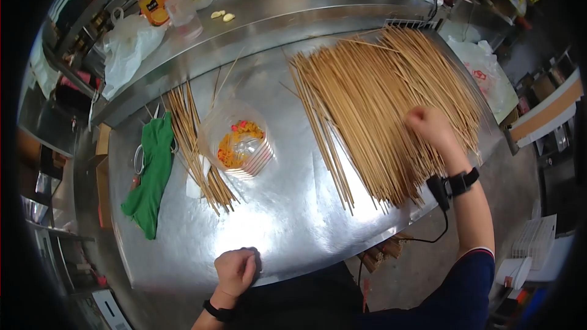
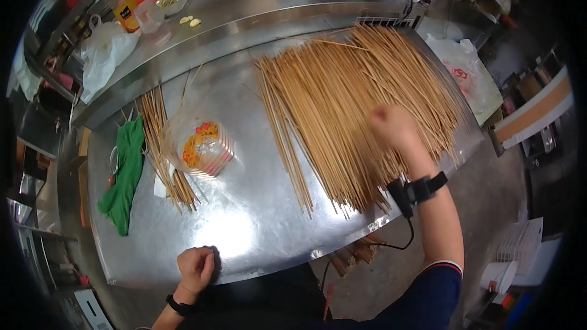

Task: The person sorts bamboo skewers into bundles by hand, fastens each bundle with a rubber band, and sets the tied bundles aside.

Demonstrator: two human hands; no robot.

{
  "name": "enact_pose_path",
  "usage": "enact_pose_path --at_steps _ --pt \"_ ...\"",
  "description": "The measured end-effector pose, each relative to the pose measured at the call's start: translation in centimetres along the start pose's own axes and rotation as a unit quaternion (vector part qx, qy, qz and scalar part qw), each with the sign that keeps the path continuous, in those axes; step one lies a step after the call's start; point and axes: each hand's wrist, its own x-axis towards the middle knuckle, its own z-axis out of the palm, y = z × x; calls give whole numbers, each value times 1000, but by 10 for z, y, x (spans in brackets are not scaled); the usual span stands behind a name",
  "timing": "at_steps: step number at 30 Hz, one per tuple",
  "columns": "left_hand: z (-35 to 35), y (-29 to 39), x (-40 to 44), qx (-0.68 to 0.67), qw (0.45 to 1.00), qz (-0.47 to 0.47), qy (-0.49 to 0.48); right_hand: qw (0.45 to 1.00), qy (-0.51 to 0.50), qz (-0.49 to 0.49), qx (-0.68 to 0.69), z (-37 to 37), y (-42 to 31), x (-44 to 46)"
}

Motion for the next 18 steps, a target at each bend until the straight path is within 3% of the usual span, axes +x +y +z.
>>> enact_pose_path --at_steps 1,4,7,8,10,14,16,18 --pt "0 0 -1 2 1000 -6 -1 997 -73 0 -39 5 -27 -16" --pt "1 0 2 -13 1000 6 23 991 -44 -77 -97 38 -46 -36" --pt "-1 1 3 -24 1000 -1 10 953 160 -189 -174 52 -62 -47" --pt "-2 0 2 -21 1000 -5 13 953 158 -195 -171 55 -70 -52" --pt "-1 -2 1 -49 998 2 26 985 3 -103 -142 57 -85 -63" --pt "-5 -3 0 -64 998 10 25 961 99 -127 -224 81 -77 -72" --pt "-7 -5 -2 -77 997 9 29 980 26 -35 -194 72 -65 -61" --pt "-8 -5 -2 -84 996 13 30 980 18 -18 -200 72 -61 -53"
